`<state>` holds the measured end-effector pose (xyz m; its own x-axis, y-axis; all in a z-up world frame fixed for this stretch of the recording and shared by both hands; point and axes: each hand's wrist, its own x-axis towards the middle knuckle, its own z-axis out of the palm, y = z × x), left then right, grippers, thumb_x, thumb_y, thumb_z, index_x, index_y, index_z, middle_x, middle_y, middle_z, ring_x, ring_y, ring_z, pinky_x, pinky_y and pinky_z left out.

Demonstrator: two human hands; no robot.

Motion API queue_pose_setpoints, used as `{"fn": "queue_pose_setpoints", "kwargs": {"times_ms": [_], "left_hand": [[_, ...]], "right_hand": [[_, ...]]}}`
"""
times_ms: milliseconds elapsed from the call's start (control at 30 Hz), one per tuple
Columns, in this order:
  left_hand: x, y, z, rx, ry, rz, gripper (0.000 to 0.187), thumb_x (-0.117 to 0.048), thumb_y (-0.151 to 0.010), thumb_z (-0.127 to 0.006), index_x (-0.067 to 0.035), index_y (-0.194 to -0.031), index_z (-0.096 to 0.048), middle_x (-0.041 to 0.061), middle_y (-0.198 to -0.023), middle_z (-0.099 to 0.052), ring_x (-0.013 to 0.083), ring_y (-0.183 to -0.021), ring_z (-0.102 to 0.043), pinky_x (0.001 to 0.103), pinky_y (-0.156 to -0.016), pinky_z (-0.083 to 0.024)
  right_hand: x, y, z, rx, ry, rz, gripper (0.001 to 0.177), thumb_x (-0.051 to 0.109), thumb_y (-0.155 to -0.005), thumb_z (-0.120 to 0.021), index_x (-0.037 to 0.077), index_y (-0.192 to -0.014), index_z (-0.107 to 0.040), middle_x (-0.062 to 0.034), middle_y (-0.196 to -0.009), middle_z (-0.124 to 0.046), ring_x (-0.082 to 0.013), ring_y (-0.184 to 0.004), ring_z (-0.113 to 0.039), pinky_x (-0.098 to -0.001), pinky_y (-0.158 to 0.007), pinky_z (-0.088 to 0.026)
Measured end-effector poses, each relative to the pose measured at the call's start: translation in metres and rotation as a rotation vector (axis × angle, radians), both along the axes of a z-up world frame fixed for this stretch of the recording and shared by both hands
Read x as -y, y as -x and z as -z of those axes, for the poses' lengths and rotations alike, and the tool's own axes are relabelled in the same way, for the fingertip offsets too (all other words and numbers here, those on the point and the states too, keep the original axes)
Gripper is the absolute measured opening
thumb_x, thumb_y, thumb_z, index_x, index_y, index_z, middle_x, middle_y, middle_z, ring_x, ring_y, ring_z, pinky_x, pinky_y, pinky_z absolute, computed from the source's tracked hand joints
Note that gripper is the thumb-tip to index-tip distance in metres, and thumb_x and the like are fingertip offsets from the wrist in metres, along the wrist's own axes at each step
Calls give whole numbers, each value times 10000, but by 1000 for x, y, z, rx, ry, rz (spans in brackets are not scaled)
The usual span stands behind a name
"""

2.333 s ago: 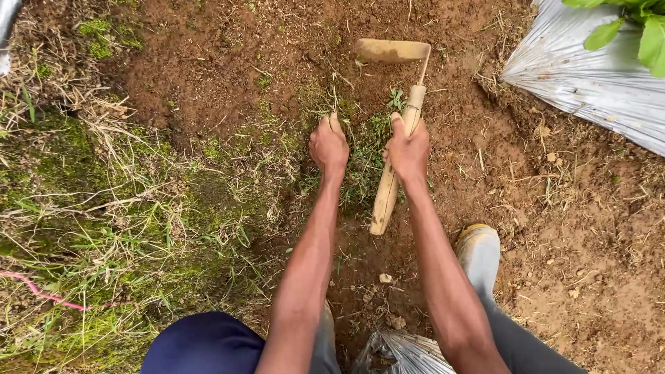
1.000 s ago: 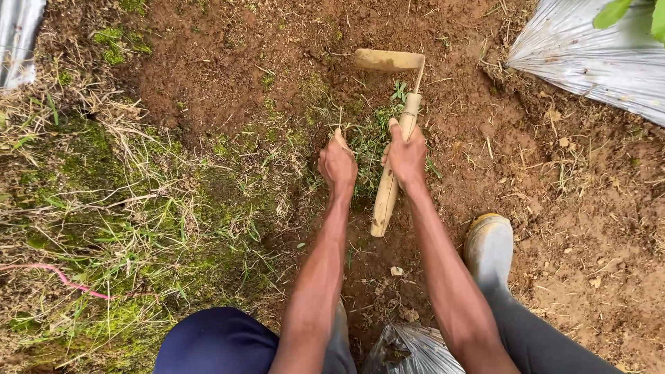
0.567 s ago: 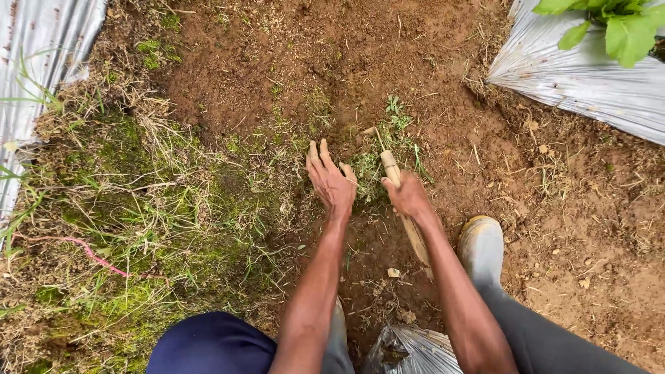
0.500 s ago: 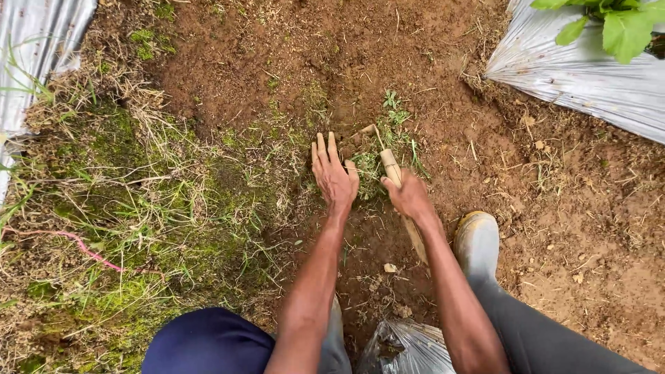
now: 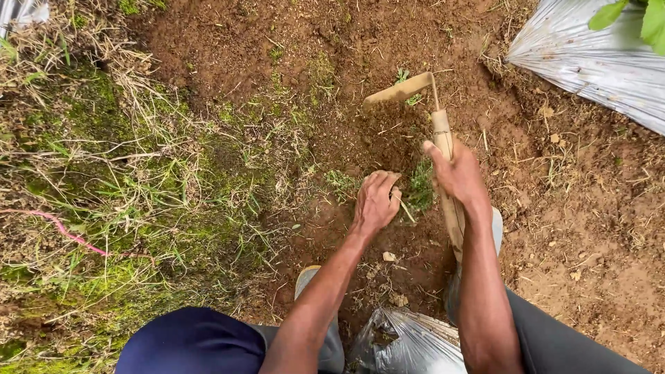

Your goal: The person kneels on the ground and uses a hand hoe to remove weeds from the soil between rows of plants covered with plastic mulch. They pull the weeds by hand and use the tool to loosen the soil around the plants.

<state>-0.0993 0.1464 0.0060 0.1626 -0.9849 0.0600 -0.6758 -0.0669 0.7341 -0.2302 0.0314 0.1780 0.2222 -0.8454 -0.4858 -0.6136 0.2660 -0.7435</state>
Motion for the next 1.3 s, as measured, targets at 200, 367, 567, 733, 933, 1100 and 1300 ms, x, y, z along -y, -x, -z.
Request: {"fn": "queue_pose_setpoints", "kwargs": {"times_ms": [200, 367, 567, 733, 933, 1100, 1300], "left_hand": [[-26, -25, 7, 283, 152, -410, 435, -351, -991, -418, -120, -1303, -615, 167, -1439, -569, 338, -1375, -510, 586, -1158, -336], [-5, -50, -10, 152, -5, -511, 593, -267, -984, -525, -28, -1513, -403, 233, -1603, -366, 418, -1469, -374, 625, -1148, -381], [24, -32, 3, 79, 26, -435, 719, -332, -935, -595, -69, -1557, -352, 212, -1640, -315, 412, -1529, -282, 619, -1182, -350], [27, -31, 4, 45, 53, -433, 683, -331, -921, -576, -54, -1521, -403, 205, -1618, -373, 400, -1522, -314, 592, -1180, -368], [32, -28, 15, 15, 120, -468, 687, -289, -886, -576, -36, -1508, -430, 225, -1594, -402, 414, -1512, -330, 575, -1193, -351], [33, -28, 16, 23, 144, -464, 683, -262, -865, -574, -10, -1488, -450, 247, -1568, -427, 437, -1490, -358, 563, -1201, -343], [34, -28, 17, 34, 155, -470, 686, -262, -850, -575, -8, -1478, -466, 251, -1558, -439, 443, -1478, -374, 557, -1196, -347]], "right_hand": [[-27, -40, 42, -110, -90, -251, 327, 238, -1075, -578, -84, -1131, -580, -156, -713, -588, -230, -556, -551, -360, -535, -488], [-38, -66, 63, -163, -20, -181, 332, 317, -1081, -554, -14, -1107, -580, -117, -694, -607, -208, -528, -569, -374, -505, -479], [-17, -68, 83, -180, 19, -94, 273, 289, -1074, -580, 17, -1048, -586, -129, -685, -616, -242, -549, -582, -395, -533, -457], [7, -58, 78, -155, 113, -151, 288, 305, -1085, -615, 39, -977, -586, -115, -649, -588, -241, -533, -556, -380, -530, -436], [60, -42, 118, -45, 146, -109, 236, 214, -1124, -566, 3, -1019, -563, -110, -639, -560, -209, -494, -540, -311, -472, -458], [116, -62, 122, 13, 147, -32, 281, 276, -1147, -546, 11, -1056, -560, -70, -647, -593, -157, -492, -586, -266, -435, -509], [104, -28, 68, 38, 0, 61, 282, 277, -1148, -493, 2, -1143, -559, -79, -686, -602, -154, -514, -608, -267, -427, -541]]}}
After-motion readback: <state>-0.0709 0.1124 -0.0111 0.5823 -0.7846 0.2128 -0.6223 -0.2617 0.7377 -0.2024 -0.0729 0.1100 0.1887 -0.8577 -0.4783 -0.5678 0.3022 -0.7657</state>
